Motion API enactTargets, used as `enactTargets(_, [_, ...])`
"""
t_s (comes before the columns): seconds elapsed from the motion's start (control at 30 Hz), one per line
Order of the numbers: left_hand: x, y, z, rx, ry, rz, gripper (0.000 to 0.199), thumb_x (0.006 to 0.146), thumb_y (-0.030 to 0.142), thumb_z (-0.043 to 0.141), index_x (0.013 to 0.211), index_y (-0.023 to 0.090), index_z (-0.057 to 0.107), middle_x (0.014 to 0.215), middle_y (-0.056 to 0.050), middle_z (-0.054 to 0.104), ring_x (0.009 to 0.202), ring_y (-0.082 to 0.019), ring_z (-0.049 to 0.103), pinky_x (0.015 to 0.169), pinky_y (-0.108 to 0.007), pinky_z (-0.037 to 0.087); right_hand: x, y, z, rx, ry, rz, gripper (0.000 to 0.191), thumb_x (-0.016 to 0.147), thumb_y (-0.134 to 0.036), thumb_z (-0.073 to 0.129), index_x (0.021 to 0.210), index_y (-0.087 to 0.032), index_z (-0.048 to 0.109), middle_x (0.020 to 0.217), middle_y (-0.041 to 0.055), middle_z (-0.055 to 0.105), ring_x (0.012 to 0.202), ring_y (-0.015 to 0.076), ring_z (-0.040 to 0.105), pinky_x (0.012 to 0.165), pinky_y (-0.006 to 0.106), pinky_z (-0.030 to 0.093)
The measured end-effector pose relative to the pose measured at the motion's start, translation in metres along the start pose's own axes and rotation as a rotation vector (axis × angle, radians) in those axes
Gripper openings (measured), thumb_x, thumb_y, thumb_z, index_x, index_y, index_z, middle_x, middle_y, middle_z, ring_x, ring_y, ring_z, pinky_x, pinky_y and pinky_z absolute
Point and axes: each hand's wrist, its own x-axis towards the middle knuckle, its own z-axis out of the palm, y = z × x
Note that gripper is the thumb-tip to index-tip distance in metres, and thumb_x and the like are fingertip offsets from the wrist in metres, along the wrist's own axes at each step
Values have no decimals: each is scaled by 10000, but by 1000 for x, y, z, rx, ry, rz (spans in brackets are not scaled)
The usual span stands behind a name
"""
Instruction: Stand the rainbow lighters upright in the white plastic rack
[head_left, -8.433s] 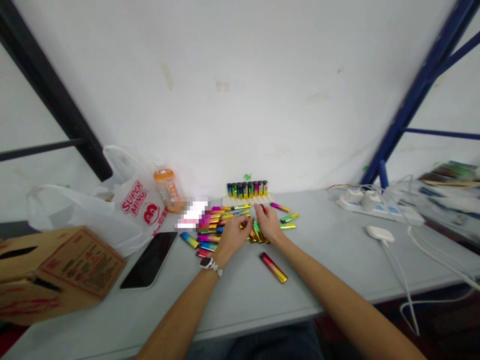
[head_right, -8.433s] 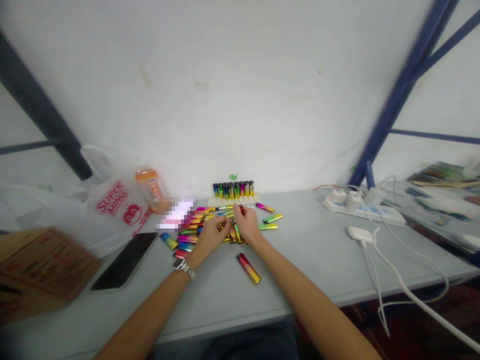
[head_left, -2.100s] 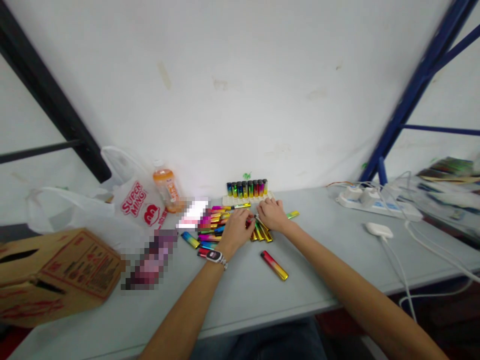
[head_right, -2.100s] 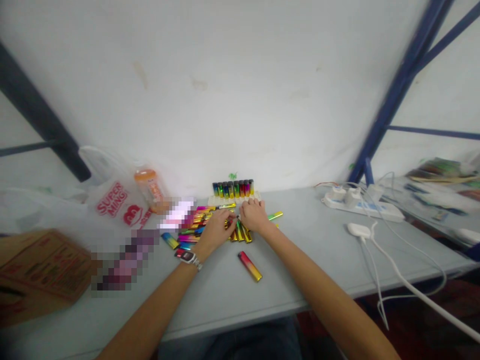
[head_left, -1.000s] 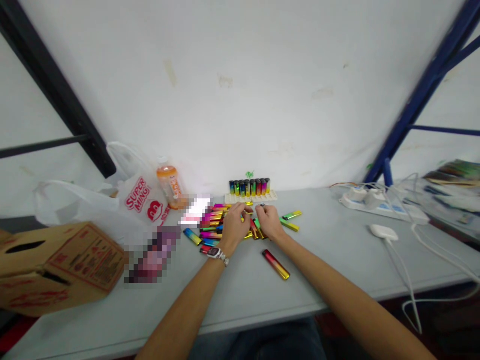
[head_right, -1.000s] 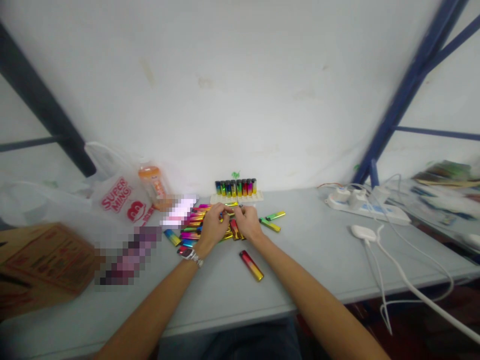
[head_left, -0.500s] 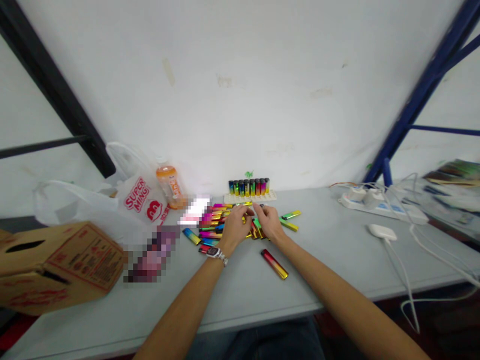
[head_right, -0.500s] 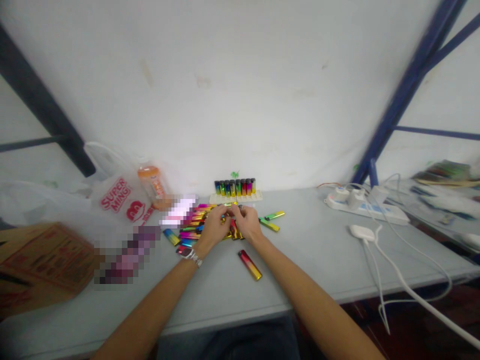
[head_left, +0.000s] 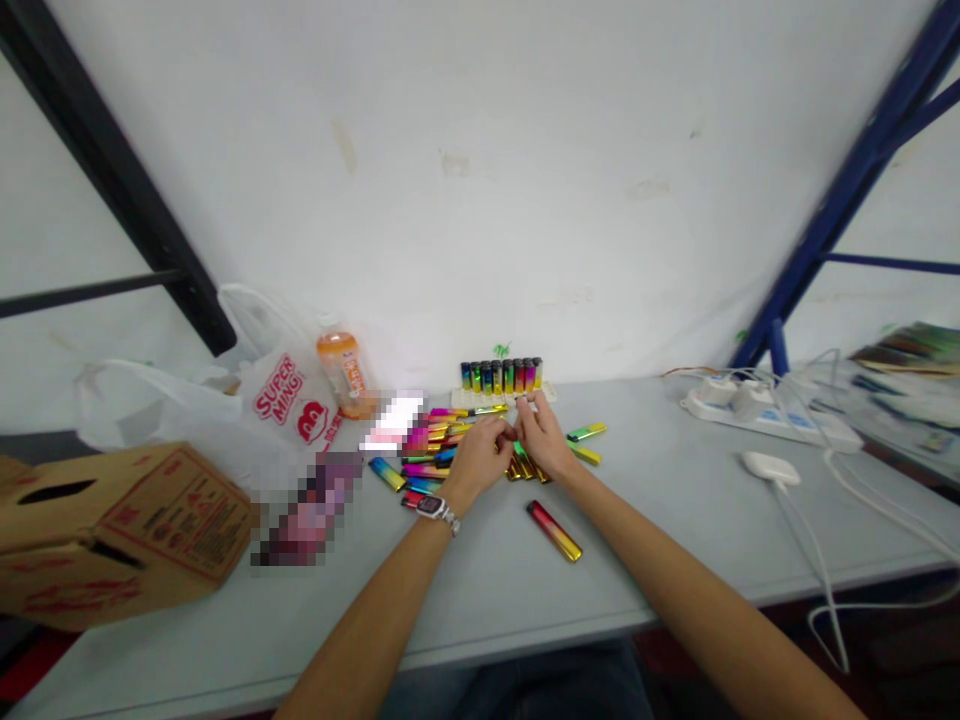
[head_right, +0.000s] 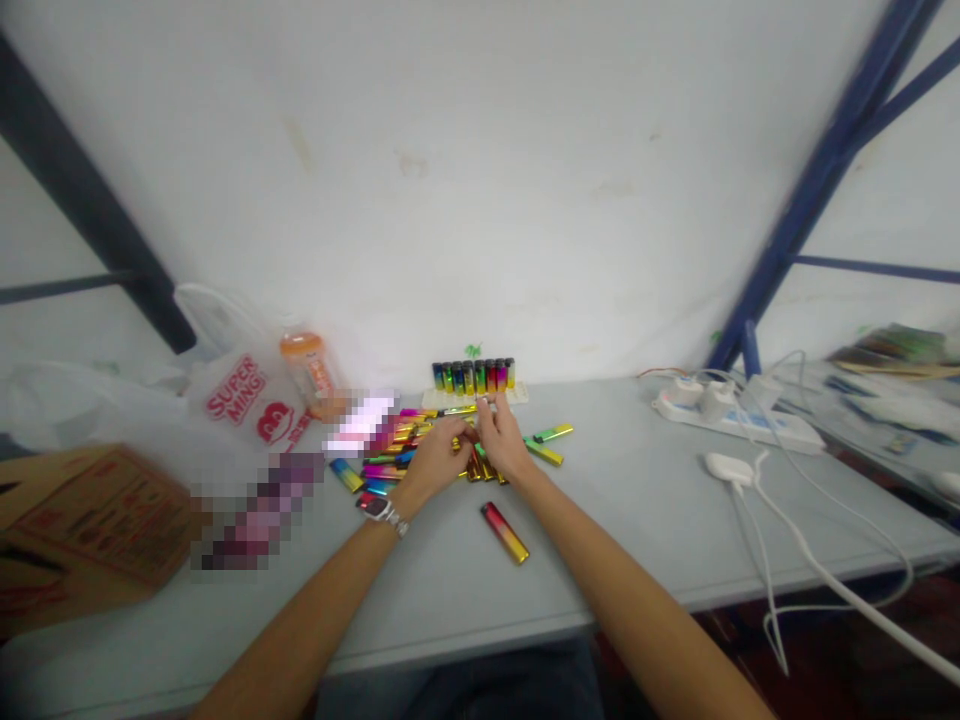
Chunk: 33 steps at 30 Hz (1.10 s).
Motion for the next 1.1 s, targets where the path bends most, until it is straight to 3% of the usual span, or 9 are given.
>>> enactTargets(0.2, [0, -1, -5, 45, -46, 17, 153, 791, 84, 535, 775, 196, 638, 853, -49, 668, 906, -225, 609, 857, -368, 487, 42, 2, -15, -235, -1, -159, 347, 839, -510, 577, 864, -167, 623, 834, 41, 647, 769, 161, 578, 698, 276, 452])
enactTargets(0.37, [1, -5, -6, 35, -42, 17, 161, 804, 91, 534, 798, 194, 657, 865, -48, 679, 918, -222, 608, 849, -355, 483, 84, 8, -15, -353, -33, -173, 269, 788, -353, 632, 943, -140, 686, 798, 35, 688, 665, 141, 560, 675, 275, 442])
enactTargets(0.53, [0, -8, -5, 16, -46, 10, 153, 811, 99, 540, 804, 188, 664, 875, -44, 687, 934, -213, 610, 872, -342, 475, 107, 15, -9, -464, -107, -266, 187, 774, -209, 635, 941, -154, 699, 815, 27, 715, 661, 132, 574, 685, 262, 450])
enactTargets(0.83, [-1, -7, -6, 27, -69, 9, 159, 808, 95, 541, 803, 186, 671, 872, -48, 688, 919, -220, 608, 853, -350, 475, 120, 25, -14, -604, -193, -233, 159, 821, -186, 647, 942, -151, 745, 874, 49, 715, 751, 154, 614, 754, 269, 469])
enactTargets(0.97, [-1, -9, -4, 31, -74, 13, 159, 813, 97, 548, 814, 185, 681, 866, -50, 694, 926, -224, 610, 862, -356, 474, 114, 20, -16, -823, -176, -246, 276, 905, -327, 596, 1097, -203, 749, 1006, 88, 618, 829, 173, 603, 813, 290, 456])
enactTargets(1.1, [-1, -11, -3, 13, -62, 14, 164, 817, 91, 550, 823, 187, 683, 881, -47, 698, 928, -218, 613, 871, -353, 476, 100, 12, -18, -912, -251, -246, 433, 940, -373, 539, 1340, -222, 605, 1114, 110, 558, 933, 196, 599, 861, 295, 443])
